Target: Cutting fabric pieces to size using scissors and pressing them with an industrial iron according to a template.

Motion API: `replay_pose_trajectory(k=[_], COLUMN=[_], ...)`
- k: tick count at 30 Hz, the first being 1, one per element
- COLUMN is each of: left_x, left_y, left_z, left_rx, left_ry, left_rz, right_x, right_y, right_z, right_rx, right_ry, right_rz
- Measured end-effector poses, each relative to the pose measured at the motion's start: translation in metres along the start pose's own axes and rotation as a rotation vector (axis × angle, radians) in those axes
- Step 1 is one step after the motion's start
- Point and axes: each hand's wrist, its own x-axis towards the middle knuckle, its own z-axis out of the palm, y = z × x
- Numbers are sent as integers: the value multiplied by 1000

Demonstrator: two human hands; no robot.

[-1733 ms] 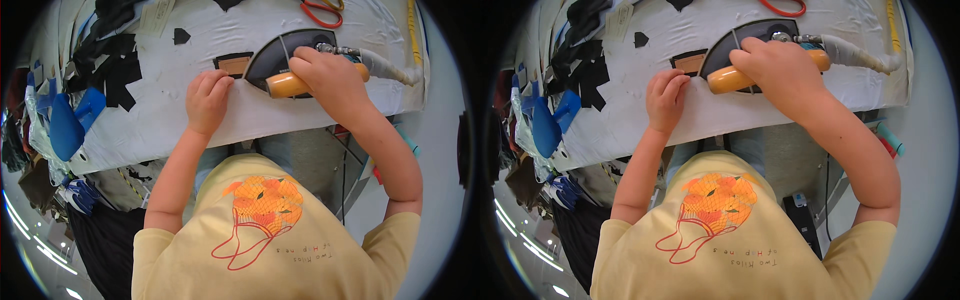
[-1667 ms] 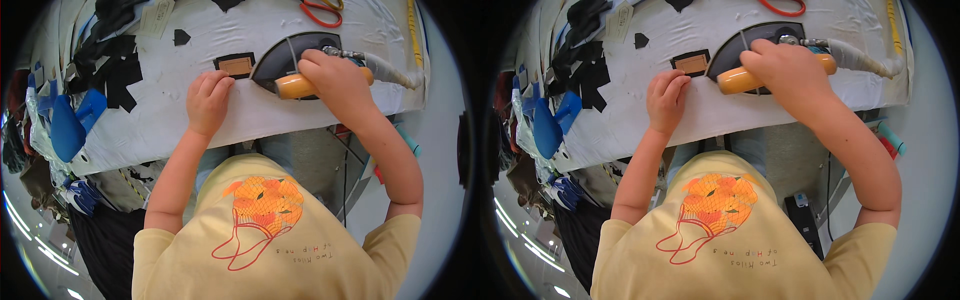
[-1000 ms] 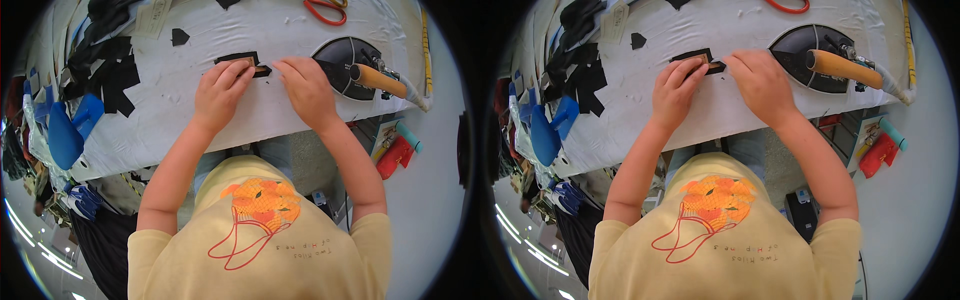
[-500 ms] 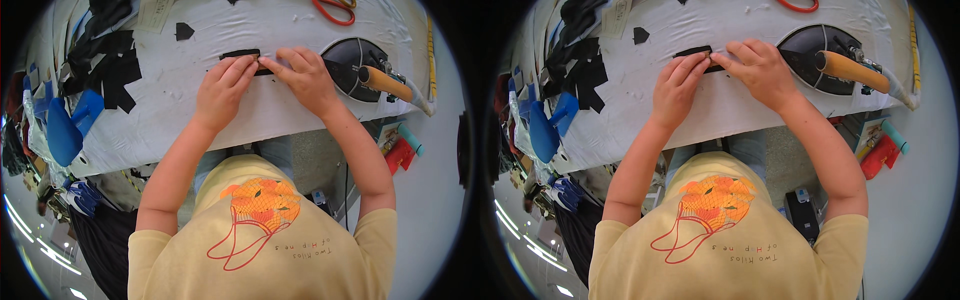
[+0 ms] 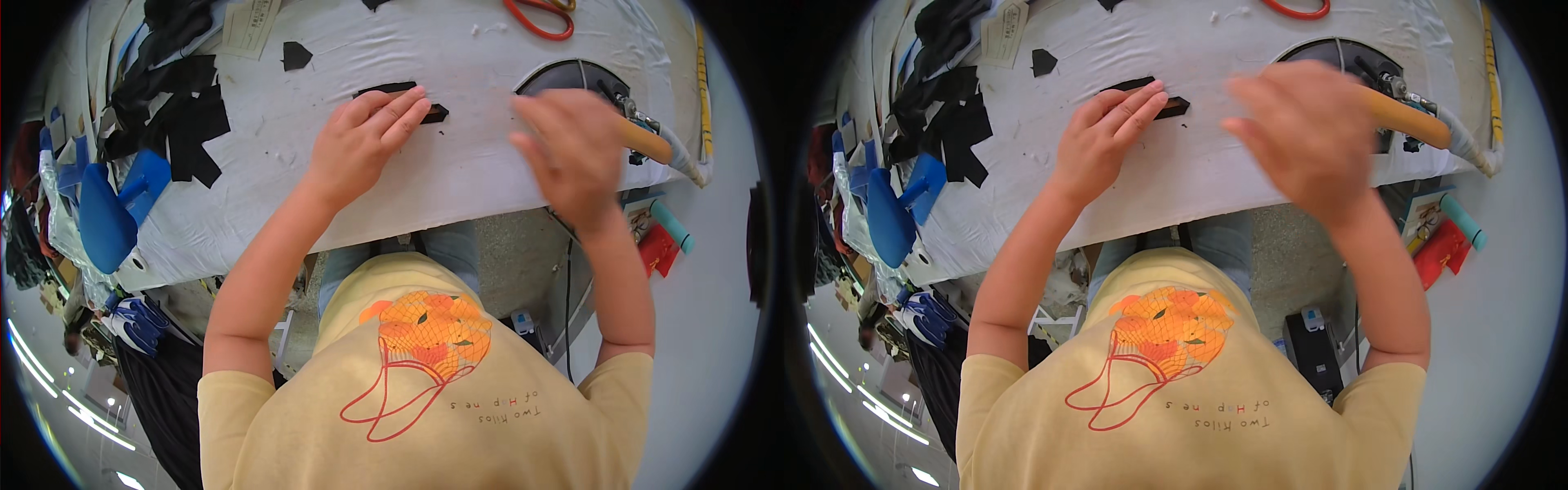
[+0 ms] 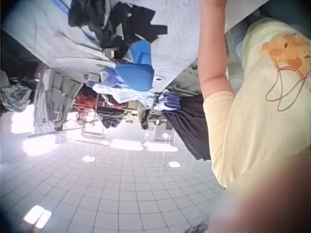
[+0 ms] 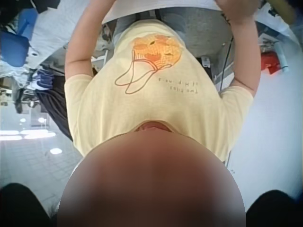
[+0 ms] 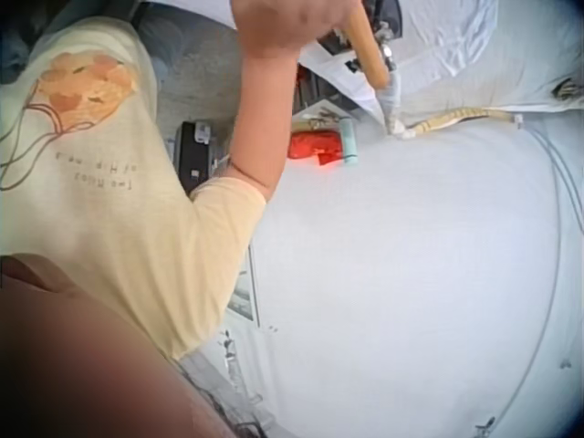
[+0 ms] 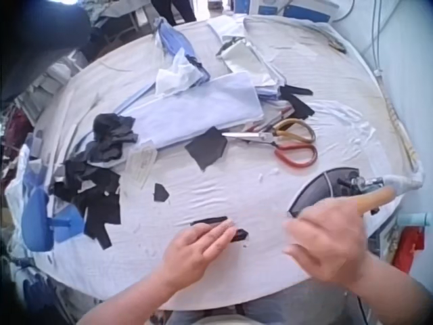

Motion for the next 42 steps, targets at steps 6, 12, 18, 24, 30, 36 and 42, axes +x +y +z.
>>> replay_pose_trajectory(k=[6,12,18,24,30,36,42], left_x=[-1,-4,-3,-2,-6,-9,-9], left_y=[-1,-3,-2,2,-4,-3,-3], left_z=[-1,4,1,5,2,6,7], left_rx=[62,75,104,66,20,-38,-62], left_ry=[-28,0,34,64,124,92,95], left_rz=[33,60,89,75,61,5,-5], right_x=[-17,-22,28,46,45,40,47], right_y=[74,74,20,5,0,5,-1], right_z=[-57,-41,-20,-13,-13,-18,-16], right_rx=[27,-20,15,-58,0,-55,-23], right_ry=[-205,-374,-376,-571,-564,-629,-618], right_rz=[239,323,297,241,210,312,255])
